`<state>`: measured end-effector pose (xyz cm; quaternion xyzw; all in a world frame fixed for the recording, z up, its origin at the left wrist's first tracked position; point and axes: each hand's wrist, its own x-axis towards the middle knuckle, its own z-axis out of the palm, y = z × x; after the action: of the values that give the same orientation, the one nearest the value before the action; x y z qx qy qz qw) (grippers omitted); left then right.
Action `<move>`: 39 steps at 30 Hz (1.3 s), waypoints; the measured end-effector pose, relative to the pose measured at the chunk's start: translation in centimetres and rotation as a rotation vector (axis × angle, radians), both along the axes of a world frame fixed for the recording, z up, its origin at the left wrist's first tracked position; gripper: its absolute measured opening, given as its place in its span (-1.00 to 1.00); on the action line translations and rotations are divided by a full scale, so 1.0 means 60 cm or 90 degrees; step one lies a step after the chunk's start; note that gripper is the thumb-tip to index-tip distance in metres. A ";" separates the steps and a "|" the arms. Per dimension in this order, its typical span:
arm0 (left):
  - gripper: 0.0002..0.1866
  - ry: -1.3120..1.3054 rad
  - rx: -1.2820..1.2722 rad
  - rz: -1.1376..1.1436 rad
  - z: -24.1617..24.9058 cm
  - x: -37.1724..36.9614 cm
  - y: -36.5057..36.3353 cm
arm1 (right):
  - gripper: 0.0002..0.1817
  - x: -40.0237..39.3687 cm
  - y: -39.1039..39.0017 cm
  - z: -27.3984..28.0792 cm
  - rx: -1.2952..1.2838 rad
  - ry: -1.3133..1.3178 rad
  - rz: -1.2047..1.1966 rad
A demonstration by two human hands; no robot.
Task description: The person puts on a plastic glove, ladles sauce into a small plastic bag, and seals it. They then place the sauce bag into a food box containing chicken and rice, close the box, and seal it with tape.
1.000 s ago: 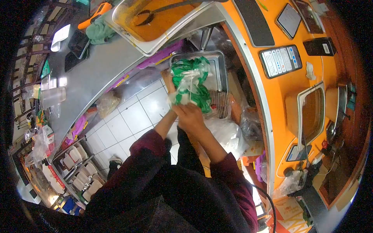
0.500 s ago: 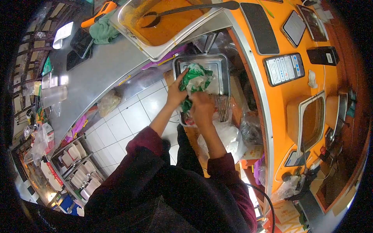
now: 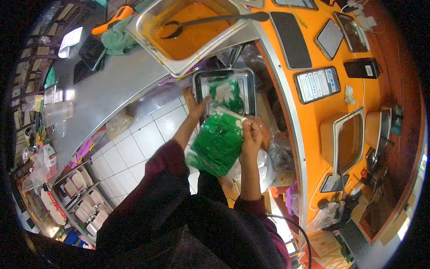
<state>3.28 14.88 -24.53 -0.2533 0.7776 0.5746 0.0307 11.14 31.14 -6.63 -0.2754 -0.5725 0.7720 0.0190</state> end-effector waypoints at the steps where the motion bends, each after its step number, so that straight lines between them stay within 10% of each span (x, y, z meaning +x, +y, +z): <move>1: -0.16 -0.082 0.295 -0.021 0.071 0.011 -0.016 | -0.82 -0.006 0.003 -0.010 -0.004 -0.001 0.030; 4: -0.46 -0.350 0.861 -0.124 0.222 0.093 -0.098 | -0.80 -0.014 -0.016 -0.010 0.131 0.017 0.110; 6: -0.65 -0.234 0.480 -0.337 0.278 0.160 -0.141 | -0.76 -0.025 -0.059 -0.013 0.364 0.140 0.182; 8: -0.78 -0.136 0.476 -0.134 0.327 0.217 -0.188 | -0.60 -0.010 -0.162 0.084 0.872 0.296 0.085; 12: -0.78 -0.010 0.225 0.012 0.362 0.316 -0.317 | -0.52 0.087 -0.347 0.168 0.509 0.412 0.591; 16: -0.77 -0.018 0.641 0.254 0.517 0.400 -0.500 | -0.68 0.127 -0.538 0.215 0.428 0.462 0.634; 23: -0.93 0.198 0.378 0.417 0.556 0.604 -0.811 | -0.87 0.230 -0.901 0.284 0.298 0.622 0.901; 30: -0.79 0.493 0.051 0.469 0.689 0.738 -1.065 | -0.90 0.241 -1.128 0.433 0.078 0.668 0.704; 33: -0.66 0.743 0.504 0.392 0.779 0.669 -1.090 | -0.87 0.240 -1.192 0.470 -0.147 0.567 0.727; 36: -0.56 0.575 0.899 0.187 0.757 0.620 -1.152 | -0.81 0.212 -1.249 0.486 -0.162 0.575 0.787; 39: -0.60 0.538 0.499 0.360 0.766 0.556 -1.172 | -0.75 0.164 -1.301 0.520 -0.141 0.776 0.661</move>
<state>36.65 -55.43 21.45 -0.1705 0.3582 0.8523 -0.3410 20.95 -46.90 24.58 0.4952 -0.4367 0.7486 -0.0606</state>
